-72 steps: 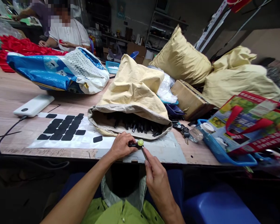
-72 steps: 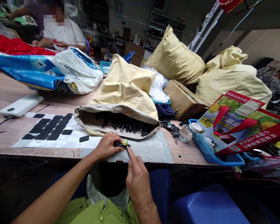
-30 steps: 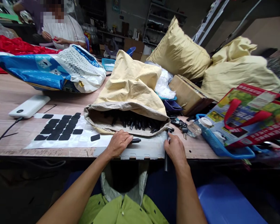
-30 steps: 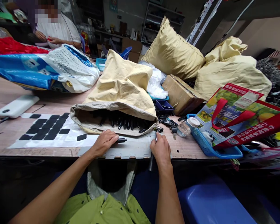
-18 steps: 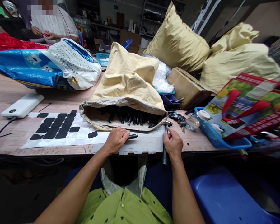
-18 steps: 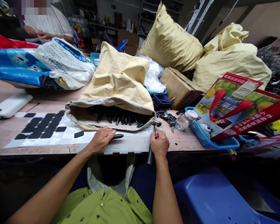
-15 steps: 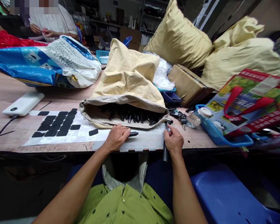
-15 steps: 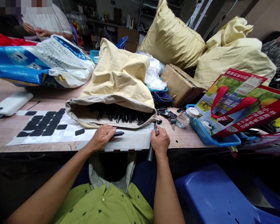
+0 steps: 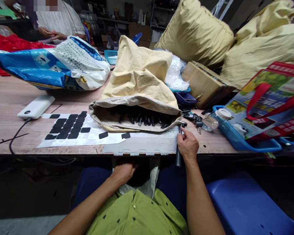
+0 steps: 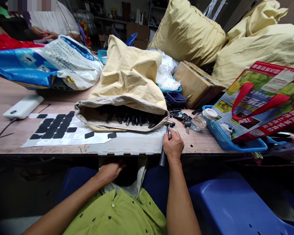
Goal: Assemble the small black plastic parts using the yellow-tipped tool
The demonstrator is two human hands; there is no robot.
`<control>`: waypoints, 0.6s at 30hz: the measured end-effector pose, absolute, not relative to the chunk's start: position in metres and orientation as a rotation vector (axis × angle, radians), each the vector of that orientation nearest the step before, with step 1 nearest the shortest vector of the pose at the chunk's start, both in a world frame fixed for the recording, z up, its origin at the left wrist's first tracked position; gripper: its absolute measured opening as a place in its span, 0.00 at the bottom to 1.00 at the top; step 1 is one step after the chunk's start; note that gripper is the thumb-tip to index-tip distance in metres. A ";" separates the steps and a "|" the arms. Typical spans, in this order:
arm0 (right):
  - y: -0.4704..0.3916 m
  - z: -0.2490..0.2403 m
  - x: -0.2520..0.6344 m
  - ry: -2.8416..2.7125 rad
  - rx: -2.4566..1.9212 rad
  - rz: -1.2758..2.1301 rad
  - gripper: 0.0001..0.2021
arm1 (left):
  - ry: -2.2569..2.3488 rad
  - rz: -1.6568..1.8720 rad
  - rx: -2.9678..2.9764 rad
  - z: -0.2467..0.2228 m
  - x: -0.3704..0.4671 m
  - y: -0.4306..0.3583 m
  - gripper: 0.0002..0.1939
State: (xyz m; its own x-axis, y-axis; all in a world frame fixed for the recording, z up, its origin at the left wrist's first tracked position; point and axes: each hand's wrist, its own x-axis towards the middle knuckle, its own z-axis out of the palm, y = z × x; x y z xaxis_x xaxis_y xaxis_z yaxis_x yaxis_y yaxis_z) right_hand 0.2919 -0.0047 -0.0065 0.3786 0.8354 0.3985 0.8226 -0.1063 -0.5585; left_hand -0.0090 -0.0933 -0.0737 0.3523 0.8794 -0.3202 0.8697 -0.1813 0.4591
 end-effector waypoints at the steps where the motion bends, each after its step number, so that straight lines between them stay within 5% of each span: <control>1: -0.005 -0.007 0.292 -1.432 -1.909 0.022 0.24 | 1.604 -0.012 1.997 -0.082 -0.013 -0.090 0.13; 7: -0.004 -0.007 0.292 -1.423 -1.911 0.009 0.24 | 1.361 -0.222 1.978 -0.036 -0.021 -0.084 0.20; 11: -0.004 -0.008 0.292 -1.416 -1.906 0.012 0.24 | 0.926 0.145 1.863 0.037 -0.015 -0.054 0.19; 15: -0.004 -0.008 0.292 -1.415 -1.904 0.025 0.24 | 1.847 0.680 1.838 0.064 -0.021 0.017 0.20; 18: -0.004 -0.007 0.292 -1.405 -1.901 0.043 0.24 | 2.309 0.566 1.755 0.052 -0.033 0.064 0.18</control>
State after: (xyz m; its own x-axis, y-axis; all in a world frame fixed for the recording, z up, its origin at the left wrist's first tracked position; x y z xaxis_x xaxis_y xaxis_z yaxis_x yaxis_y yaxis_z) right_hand 0.2919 -0.0044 -0.0072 0.3949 0.8309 0.3920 0.8057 -0.1082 -0.5824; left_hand -0.0326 0.0640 0.0525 -0.2833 0.9556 0.0809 0.8846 0.2278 0.4069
